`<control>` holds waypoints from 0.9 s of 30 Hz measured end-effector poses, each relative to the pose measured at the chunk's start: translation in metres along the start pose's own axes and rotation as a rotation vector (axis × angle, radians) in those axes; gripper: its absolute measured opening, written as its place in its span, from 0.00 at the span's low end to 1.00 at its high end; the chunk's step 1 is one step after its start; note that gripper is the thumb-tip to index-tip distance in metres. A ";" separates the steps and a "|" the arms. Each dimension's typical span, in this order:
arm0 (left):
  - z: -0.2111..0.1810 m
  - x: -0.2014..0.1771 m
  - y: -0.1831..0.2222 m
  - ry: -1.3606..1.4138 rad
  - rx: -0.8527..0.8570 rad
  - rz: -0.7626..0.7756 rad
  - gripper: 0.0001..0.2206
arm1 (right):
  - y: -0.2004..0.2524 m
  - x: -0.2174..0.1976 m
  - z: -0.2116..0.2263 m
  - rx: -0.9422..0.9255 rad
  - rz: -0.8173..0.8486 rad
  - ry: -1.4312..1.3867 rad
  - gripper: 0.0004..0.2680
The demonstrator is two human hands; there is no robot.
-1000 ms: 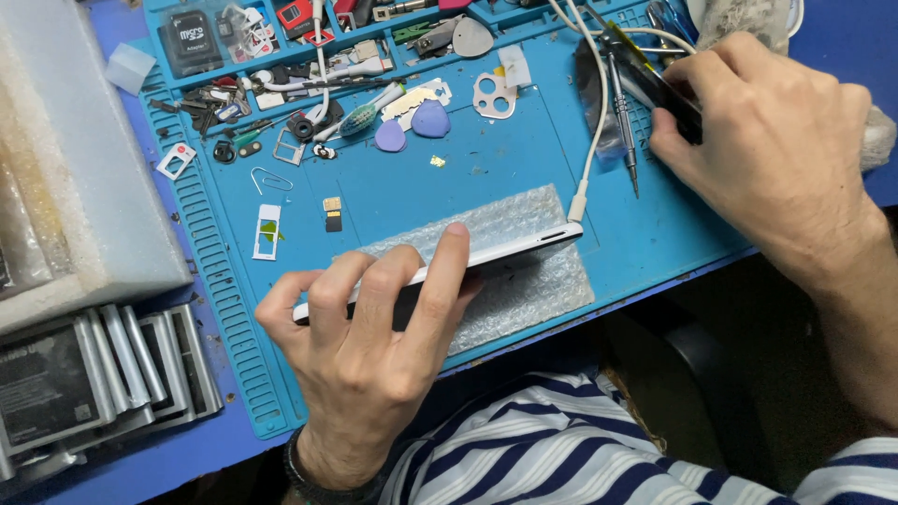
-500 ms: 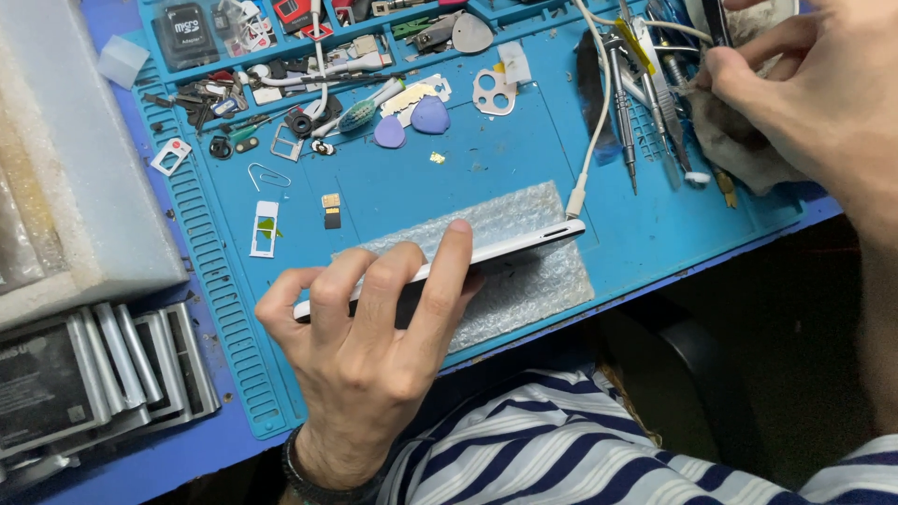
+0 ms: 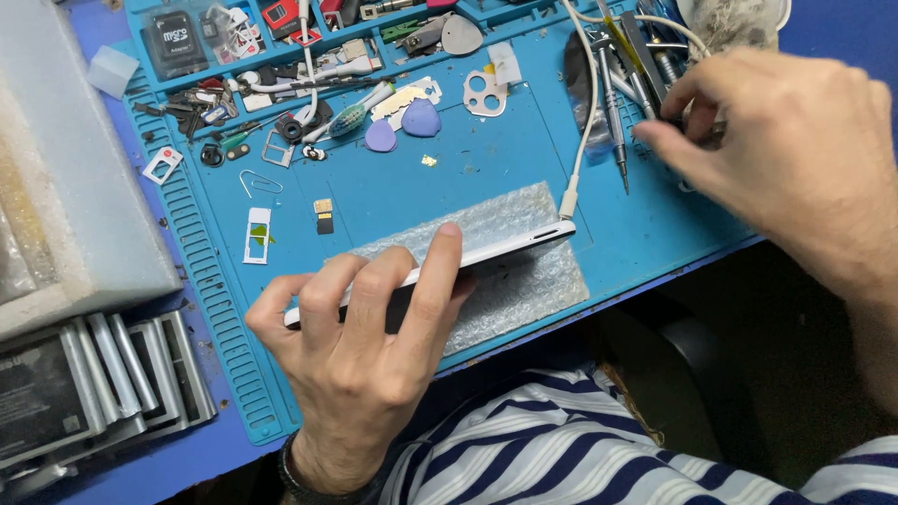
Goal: Removing the back cover of a smartphone using a SIM ejector tool and a plastic prying pick
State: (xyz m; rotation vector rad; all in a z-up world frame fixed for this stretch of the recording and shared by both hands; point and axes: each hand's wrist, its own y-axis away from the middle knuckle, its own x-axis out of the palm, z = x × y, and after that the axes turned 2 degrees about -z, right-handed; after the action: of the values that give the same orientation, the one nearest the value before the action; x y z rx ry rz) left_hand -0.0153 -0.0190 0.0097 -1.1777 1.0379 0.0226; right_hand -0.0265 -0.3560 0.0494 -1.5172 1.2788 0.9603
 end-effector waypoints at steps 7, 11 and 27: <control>0.000 -0.002 0.001 -0.003 0.000 0.010 0.07 | 0.009 0.013 0.006 -0.024 0.067 0.716 0.13; 0.000 -0.002 0.001 -0.011 -0.003 0.005 0.05 | 0.004 0.007 0.006 -0.159 0.040 0.756 0.18; 0.002 -0.004 0.002 0.023 -0.034 -0.008 0.10 | 0.064 0.219 -0.209 0.543 0.707 -1.003 0.27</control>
State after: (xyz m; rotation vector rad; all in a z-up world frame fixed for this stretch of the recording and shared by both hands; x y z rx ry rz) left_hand -0.0171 -0.0151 0.0107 -1.2156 1.0565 0.0208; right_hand -0.0521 -0.6222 -0.1069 -0.0400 1.1363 1.3961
